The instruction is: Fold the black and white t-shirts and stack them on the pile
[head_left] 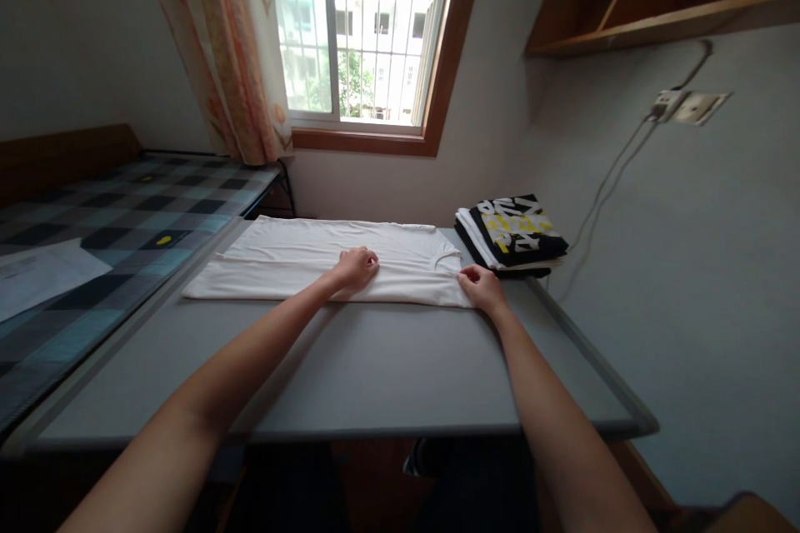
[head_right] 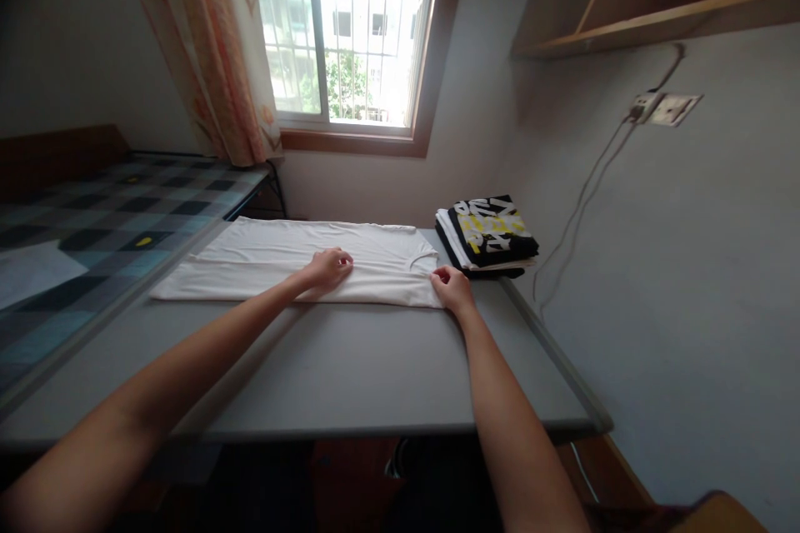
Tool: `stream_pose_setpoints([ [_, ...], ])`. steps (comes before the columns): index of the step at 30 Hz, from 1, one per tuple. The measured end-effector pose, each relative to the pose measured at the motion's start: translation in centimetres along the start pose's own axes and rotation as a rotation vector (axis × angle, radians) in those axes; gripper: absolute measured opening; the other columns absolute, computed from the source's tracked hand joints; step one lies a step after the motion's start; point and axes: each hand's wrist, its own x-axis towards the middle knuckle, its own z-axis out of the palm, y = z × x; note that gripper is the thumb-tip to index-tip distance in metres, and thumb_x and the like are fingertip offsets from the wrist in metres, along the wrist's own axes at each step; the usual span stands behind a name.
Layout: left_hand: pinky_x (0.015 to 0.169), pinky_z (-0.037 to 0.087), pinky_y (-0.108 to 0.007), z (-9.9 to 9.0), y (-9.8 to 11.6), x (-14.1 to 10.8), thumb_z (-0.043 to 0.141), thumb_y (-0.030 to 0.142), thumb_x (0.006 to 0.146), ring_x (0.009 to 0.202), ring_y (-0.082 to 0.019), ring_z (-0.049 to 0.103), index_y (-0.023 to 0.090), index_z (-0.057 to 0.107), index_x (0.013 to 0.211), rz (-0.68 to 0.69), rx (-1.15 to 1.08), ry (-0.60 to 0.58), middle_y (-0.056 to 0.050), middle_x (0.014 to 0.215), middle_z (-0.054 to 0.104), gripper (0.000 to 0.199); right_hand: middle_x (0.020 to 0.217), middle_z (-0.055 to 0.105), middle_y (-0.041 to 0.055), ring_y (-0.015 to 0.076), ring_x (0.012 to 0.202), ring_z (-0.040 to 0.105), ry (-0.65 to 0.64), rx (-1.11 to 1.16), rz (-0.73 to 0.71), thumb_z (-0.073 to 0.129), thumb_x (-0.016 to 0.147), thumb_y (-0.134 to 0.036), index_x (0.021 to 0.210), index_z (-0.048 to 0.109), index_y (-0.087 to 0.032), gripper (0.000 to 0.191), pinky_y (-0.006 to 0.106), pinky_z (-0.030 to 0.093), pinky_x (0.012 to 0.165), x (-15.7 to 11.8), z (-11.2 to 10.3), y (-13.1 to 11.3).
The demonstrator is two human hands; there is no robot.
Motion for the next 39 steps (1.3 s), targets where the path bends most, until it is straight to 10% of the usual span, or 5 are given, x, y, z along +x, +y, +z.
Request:
stream_pose_setpoints([
  [21, 0.091, 0.045, -0.037, -0.2, 2.3, 1.5, 0.060, 0.040, 0.081, 0.102, -0.027, 0.063, 0.020, 0.068, 0.102, -0.160, -0.172, -0.175, -0.008, 0.103, 0.071, 0.030, 0.074, 0.070, 0.0050, 0.0174, 0.066, 0.060, -0.056, 0.022, 0.022, 0.060, 0.070, -0.040, 0.085, 0.071, -0.017, 0.030, 0.028, 0.047, 0.066, 0.3, 0.5, 0.9],
  [28, 0.071, 0.050, -0.029, -0.4, 3.0, 2.0, 0.062, 0.026, 0.075, 0.076, -0.019, 0.066, 0.017, 0.072, 0.100, -0.116, -0.245, -0.207, -0.006, 0.092, 0.072, 0.028, 0.070, 0.068, 0.0038, 0.0173, 0.066, 0.060, -0.040, 0.045, 0.013, 0.062, 0.068, -0.037, 0.082, 0.071, -0.018, 0.026, 0.028, 0.047, 0.064, 0.2, 0.3, 0.5],
  [39, 0.086, 0.047, -0.032, 1.6, 3.1, 2.6, 0.057, 0.019, 0.082, 0.097, -0.023, 0.064, 0.019, 0.074, 0.096, -0.060, -0.171, 0.016, -0.009, 0.104, 0.070, 0.021, 0.078, 0.068, 0.0060, 0.0176, 0.066, 0.060, -0.001, -0.050, 0.030, 0.060, 0.075, -0.033, 0.093, 0.070, -0.017, 0.026, 0.030, 0.048, 0.069, 0.2, 0.5, -0.3],
])
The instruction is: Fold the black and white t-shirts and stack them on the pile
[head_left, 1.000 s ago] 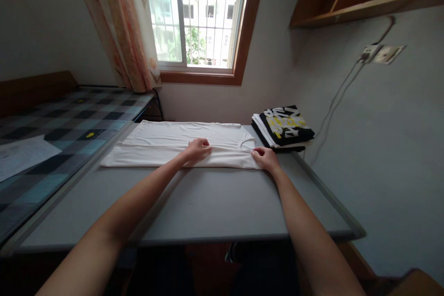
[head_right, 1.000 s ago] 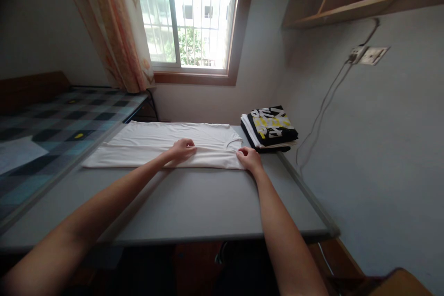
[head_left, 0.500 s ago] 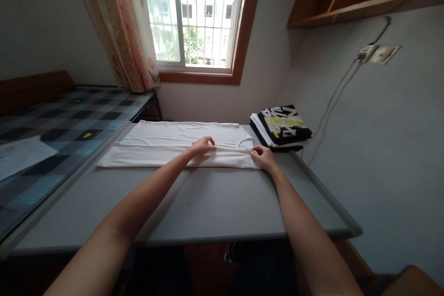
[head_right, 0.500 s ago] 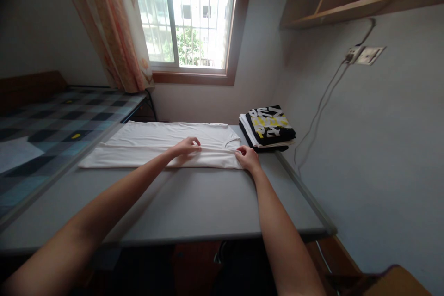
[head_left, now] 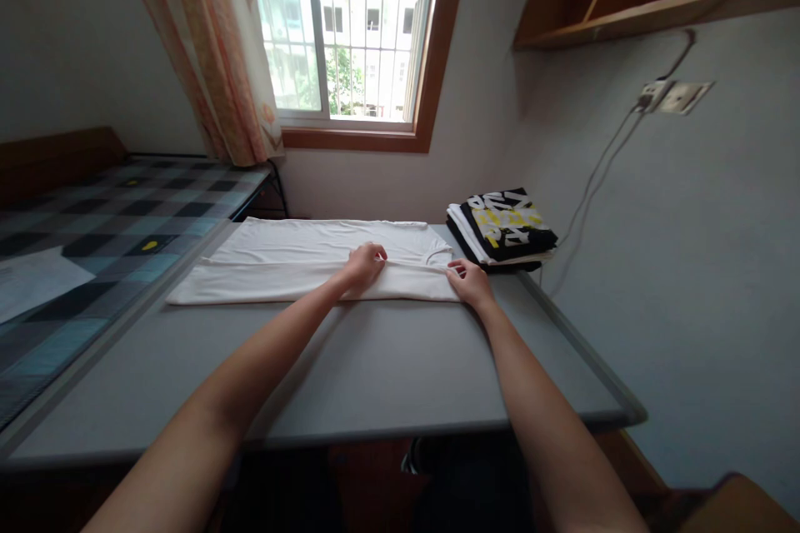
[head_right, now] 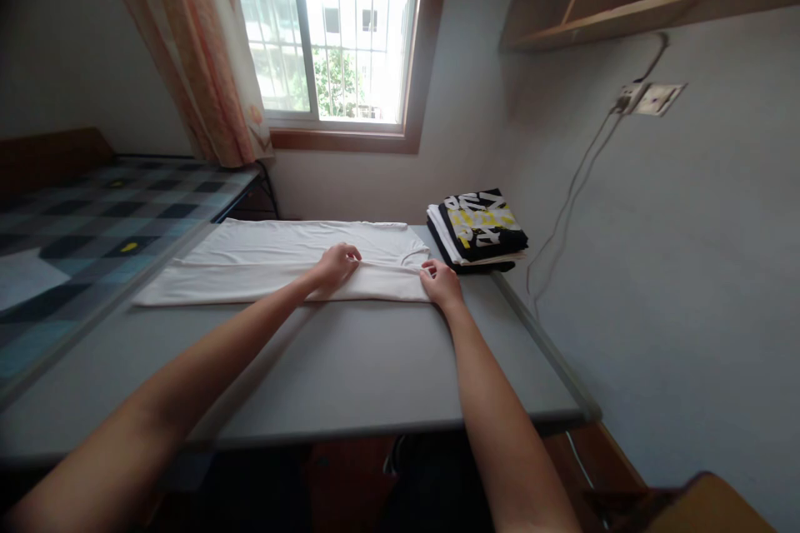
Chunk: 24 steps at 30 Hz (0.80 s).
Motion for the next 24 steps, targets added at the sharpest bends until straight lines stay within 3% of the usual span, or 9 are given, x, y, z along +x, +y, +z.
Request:
stream_pose_setpoints([
  [4, 0.084, 0.047, -0.031, 0.2, -1.5, -0.7, 0.056, 0.035, 0.087, 0.092, -0.023, 0.064, 0.019, 0.071, 0.100, 0.062, 0.090, 0.059, -0.010, 0.105, 0.068, 0.026, 0.085, 0.068, 0.0079, 0.0183, 0.071, 0.061, 0.021, -0.094, -0.069, 0.063, 0.077, -0.032, 0.099, 0.070, -0.016, 0.028, 0.031, 0.048, 0.072, -0.1, 0.2, 0.4],
  [8, 0.080, 0.046, -0.029, -1.4, -4.7, -1.5, 0.054, 0.040, 0.087, 0.086, -0.022, 0.065, 0.019, 0.070, 0.099, 0.117, 0.184, 0.066, -0.008, 0.094, 0.071, 0.029, 0.088, 0.067, 0.0093, 0.0183, 0.074, 0.062, 0.033, -0.117, -0.100, 0.058, 0.082, -0.030, 0.094, 0.071, -0.015, 0.023, 0.030, 0.048, 0.074, 0.0, 0.4, 0.8],
  [17, 0.071, 0.043, -0.026, -9.6, -16.2, -6.6, 0.043, 0.053, 0.084, 0.078, -0.020, 0.063, 0.020, 0.068, 0.094, 0.042, 0.276, 0.030, -0.006, 0.085, 0.070, 0.042, 0.088, 0.068, 0.0095, 0.0189, 0.077, 0.062, 0.013, -0.166, -0.069, 0.055, 0.084, -0.026, 0.089, 0.072, -0.017, 0.020, 0.029, 0.047, 0.077, 0.2, 0.5, 0.7],
  [24, 0.071, 0.041, -0.029, -15.0, -21.8, -10.1, 0.041, 0.053, 0.080, 0.085, -0.024, 0.063, 0.019, 0.068, 0.087, -0.207, 0.398, -0.043, -0.008, 0.087, 0.072, 0.044, 0.091, 0.069, 0.0110, 0.0206, 0.080, 0.063, 0.007, -0.187, -0.045, 0.055, 0.084, -0.027, 0.092, 0.073, -0.016, 0.023, 0.030, 0.047, 0.076, 0.0, 0.1, 0.2],
])
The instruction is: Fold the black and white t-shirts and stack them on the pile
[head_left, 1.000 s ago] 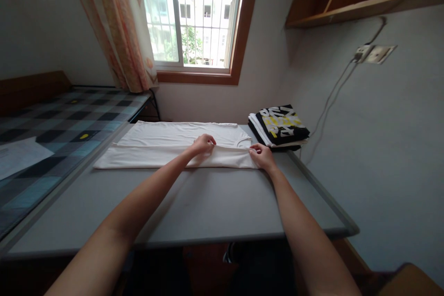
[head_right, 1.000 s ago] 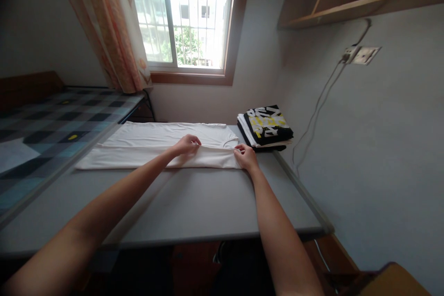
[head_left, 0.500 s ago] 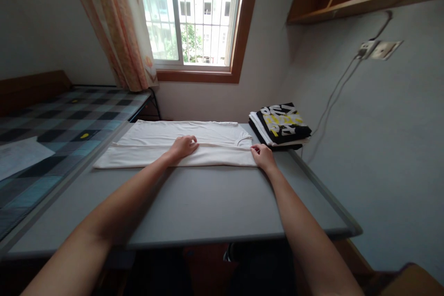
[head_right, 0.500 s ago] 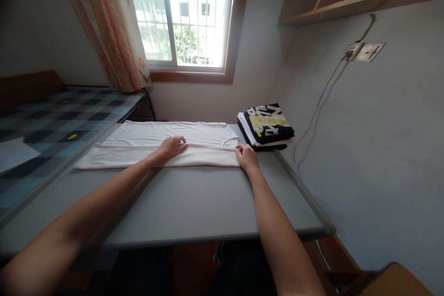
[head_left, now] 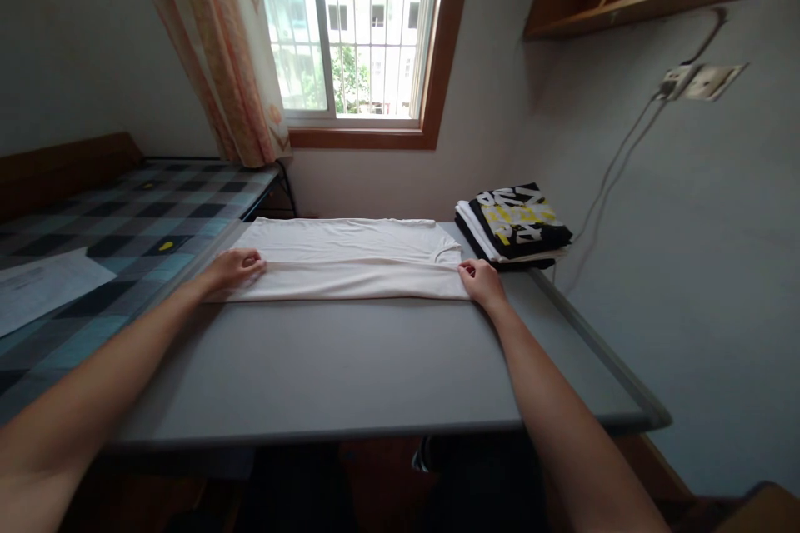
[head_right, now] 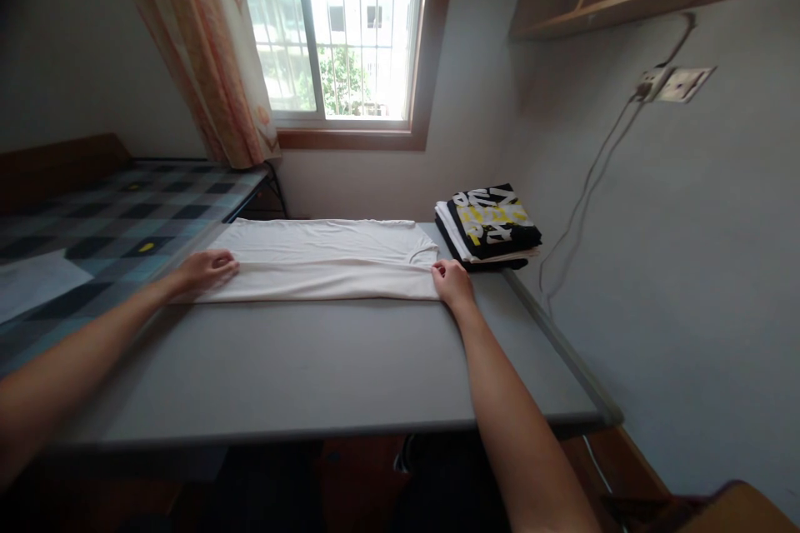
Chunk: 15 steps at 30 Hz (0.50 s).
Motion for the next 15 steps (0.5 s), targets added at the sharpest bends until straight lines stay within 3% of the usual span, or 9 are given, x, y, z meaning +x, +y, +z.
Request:
stream_pose_setpoints([
  [4, 0.086, 0.039, -0.038, -0.5, -1.9, -0.3, 0.041, 0.045, 0.082, 0.095, -0.029, 0.064, 0.018, 0.068, 0.094, -0.075, 0.078, 0.034, -0.012, 0.096, 0.072, 0.040, 0.091, 0.069, 0.0112, 0.0207, 0.080, 0.064, -0.006, -0.009, 0.003, 0.054, 0.084, -0.027, 0.093, 0.073, -0.016, 0.024, 0.030, 0.047, 0.077, -0.1, -0.1, -0.1],
  [8, 0.097, 0.033, -0.045, -0.7, -1.9, 0.2, 0.042, 0.046, 0.084, 0.108, -0.032, 0.060, 0.019, 0.067, 0.100, -0.101, 0.084, 0.128, -0.013, 0.108, 0.071, 0.040, 0.091, 0.068, 0.0119, 0.0211, 0.080, 0.063, -0.007, -0.011, 0.003, 0.054, 0.084, -0.026, 0.093, 0.073, -0.014, 0.024, 0.031, 0.047, 0.077, -0.1, -0.1, -0.2],
  [10, 0.099, 0.031, -0.046, -0.6, -1.7, 0.6, 0.042, 0.047, 0.085, 0.113, -0.033, 0.058, 0.020, 0.067, 0.102, -0.111, 0.095, 0.163, -0.014, 0.112, 0.070, 0.040, 0.090, 0.068, 0.0118, 0.0210, 0.080, 0.063, -0.006, -0.012, 0.001, 0.054, 0.084, -0.026, 0.093, 0.073, -0.014, 0.024, 0.031, 0.047, 0.077, -0.1, -0.1, -0.2],
  [15, 0.095, 0.034, -0.047, 0.1, -1.5, 1.0, 0.042, 0.050, 0.086, 0.111, -0.035, 0.057, 0.020, 0.068, 0.099, -0.122, 0.145, 0.098, -0.014, 0.111, 0.070, 0.041, 0.090, 0.068, 0.0109, 0.0208, 0.080, 0.062, -0.002, -0.013, -0.002, 0.054, 0.084, -0.027, 0.093, 0.073, -0.016, 0.024, 0.030, 0.047, 0.077, -0.1, 0.0, -0.1],
])
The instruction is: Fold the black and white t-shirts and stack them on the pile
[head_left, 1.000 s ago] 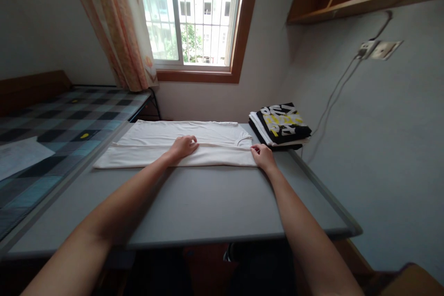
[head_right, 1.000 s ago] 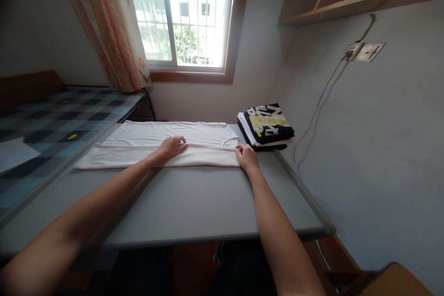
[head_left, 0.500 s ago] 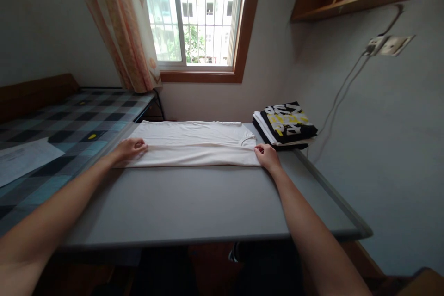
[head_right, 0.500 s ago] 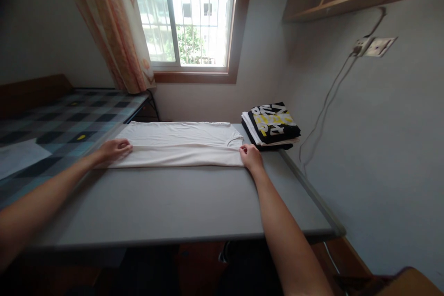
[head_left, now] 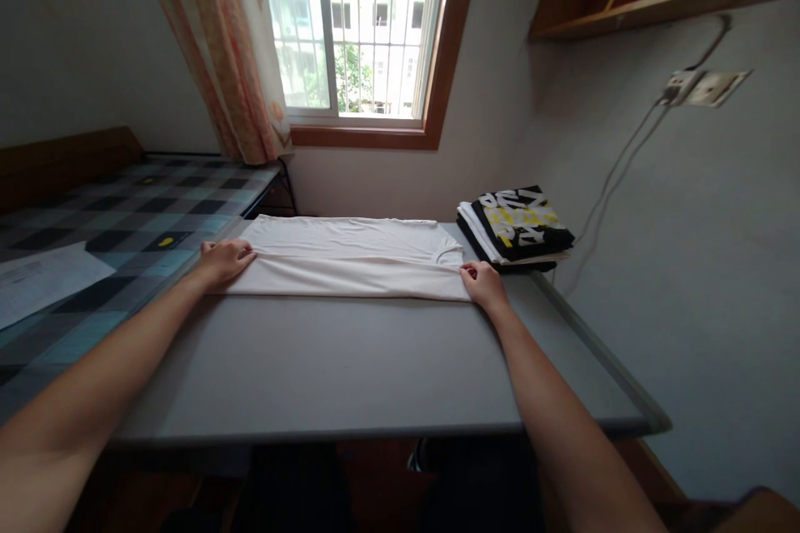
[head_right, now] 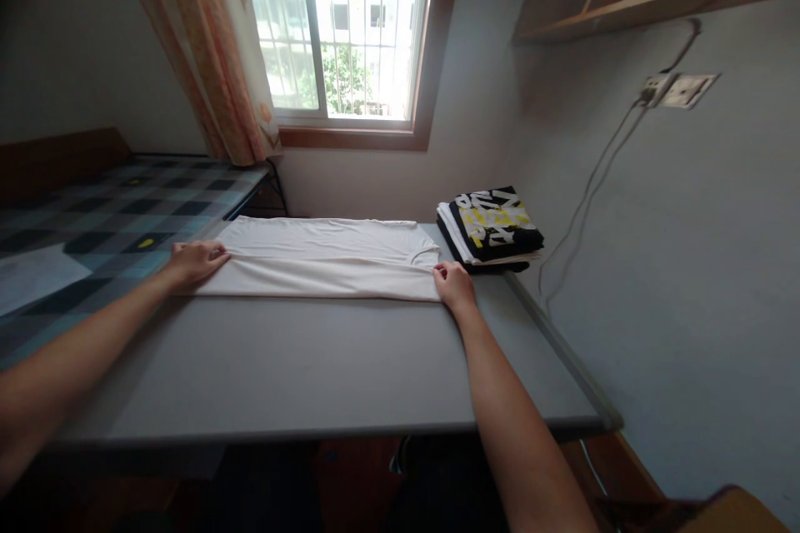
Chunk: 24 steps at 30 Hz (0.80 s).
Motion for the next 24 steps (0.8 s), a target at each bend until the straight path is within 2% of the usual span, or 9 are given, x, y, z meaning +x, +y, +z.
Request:
stream_pose_setpoints([
  [2, 0.095, 0.035, -0.048, 0.1, 0.0, -0.3, 0.042, 0.050, 0.087, 0.113, -0.035, 0.055, 0.020, 0.067, 0.104, -0.020, 0.024, 0.017, -0.015, 0.116, 0.067, 0.043, 0.090, 0.067, 0.0109, 0.0210, 0.081, 0.062, -0.003, -0.005, -0.001, 0.054, 0.084, -0.027, 0.094, 0.073, -0.016, 0.024, 0.030, 0.046, 0.077, 0.0, -0.1, 0.0],
  [6, 0.095, 0.036, -0.048, -0.1, 1.0, -1.5, 0.043, 0.046, 0.088, 0.117, -0.037, 0.050, 0.019, 0.062, 0.120, -0.071, 0.072, 0.156, -0.017, 0.128, 0.057, 0.046, 0.092, 0.066, 0.0116, 0.0224, 0.084, 0.061, 0.000, -0.057, -0.017, 0.053, 0.085, -0.025, 0.095, 0.073, -0.016, 0.025, 0.032, 0.046, 0.079, -0.3, -0.7, -0.5],
  [9, 0.098, 0.036, -0.046, 0.2, 2.9, -2.7, 0.038, 0.042, 0.090, 0.118, -0.033, 0.051, 0.019, 0.062, 0.120, -0.030, 0.015, 0.174, -0.015, 0.128, 0.057, 0.044, 0.102, 0.064, 0.0143, 0.0268, 0.096, 0.059, 0.068, -0.123, -0.085, 0.050, 0.088, -0.027, 0.102, 0.072, -0.016, 0.028, 0.038, 0.044, 0.088, -1.0, -1.2, -2.1],
  [11, 0.101, 0.035, -0.045, 0.9, 4.6, -3.6, 0.036, 0.046, 0.091, 0.120, -0.031, 0.051, 0.021, 0.061, 0.122, 0.042, -0.037, 0.142, -0.013, 0.130, 0.058, 0.047, 0.114, 0.063, 0.0151, 0.0291, 0.108, 0.056, 0.084, -0.122, -0.196, 0.048, 0.091, -0.032, 0.112, 0.070, -0.017, 0.034, 0.041, 0.040, 0.096, -1.6, -1.1, -3.9],
  [14, 0.107, 0.030, -0.047, 1.8, 6.7, -4.6, 0.033, 0.054, 0.092, 0.130, -0.030, 0.044, 0.024, 0.054, 0.134, 0.144, -0.068, 0.077, -0.011, 0.142, 0.050, 0.056, 0.134, 0.056, 0.0138, 0.0284, 0.125, 0.047, -0.009, -0.100, -0.384, 0.042, 0.095, -0.043, 0.128, 0.061, -0.018, 0.045, 0.041, 0.034, 0.105, -2.5, -0.2, -6.5],
  [16, 0.110, 0.025, -0.051, 2.2, 7.4, -5.0, 0.029, 0.057, 0.092, 0.137, -0.031, 0.036, 0.025, 0.046, 0.142, 0.161, -0.069, 0.020, -0.011, 0.151, 0.041, 0.062, 0.147, 0.046, 0.0128, 0.0291, 0.135, 0.039, -0.110, -0.144, -0.435, 0.039, 0.096, -0.049, 0.139, 0.053, -0.020, 0.054, 0.043, 0.029, 0.109, -3.0, 0.5, -7.6],
  [20, 0.112, 0.016, -0.058, 2.0, 7.6, -5.1, 0.026, 0.059, 0.092, 0.144, -0.034, 0.024, 0.028, 0.035, 0.150, 0.131, -0.068, -0.073, -0.008, 0.158, 0.028, 0.066, 0.157, 0.033, 0.0107, 0.0317, 0.144, 0.026, -0.317, -0.256, -0.371, 0.029, 0.096, -0.059, 0.149, 0.040, -0.026, 0.063, 0.050, 0.020, 0.114, -3.3, 1.5, -7.9],
  [24, 0.110, 0.013, -0.064, 2.0, 7.4, -5.0, 0.025, 0.060, 0.093, 0.146, -0.036, 0.018, 0.030, 0.028, 0.152, 0.123, -0.067, -0.104, -0.008, 0.160, 0.021, 0.067, 0.159, 0.028, 0.0101, 0.0308, 0.146, 0.021, -0.375, -0.270, -0.339, 0.023, 0.096, -0.063, 0.151, 0.034, -0.028, 0.067, 0.051, 0.017, 0.115, -3.2, 1.6, -7.4],
])
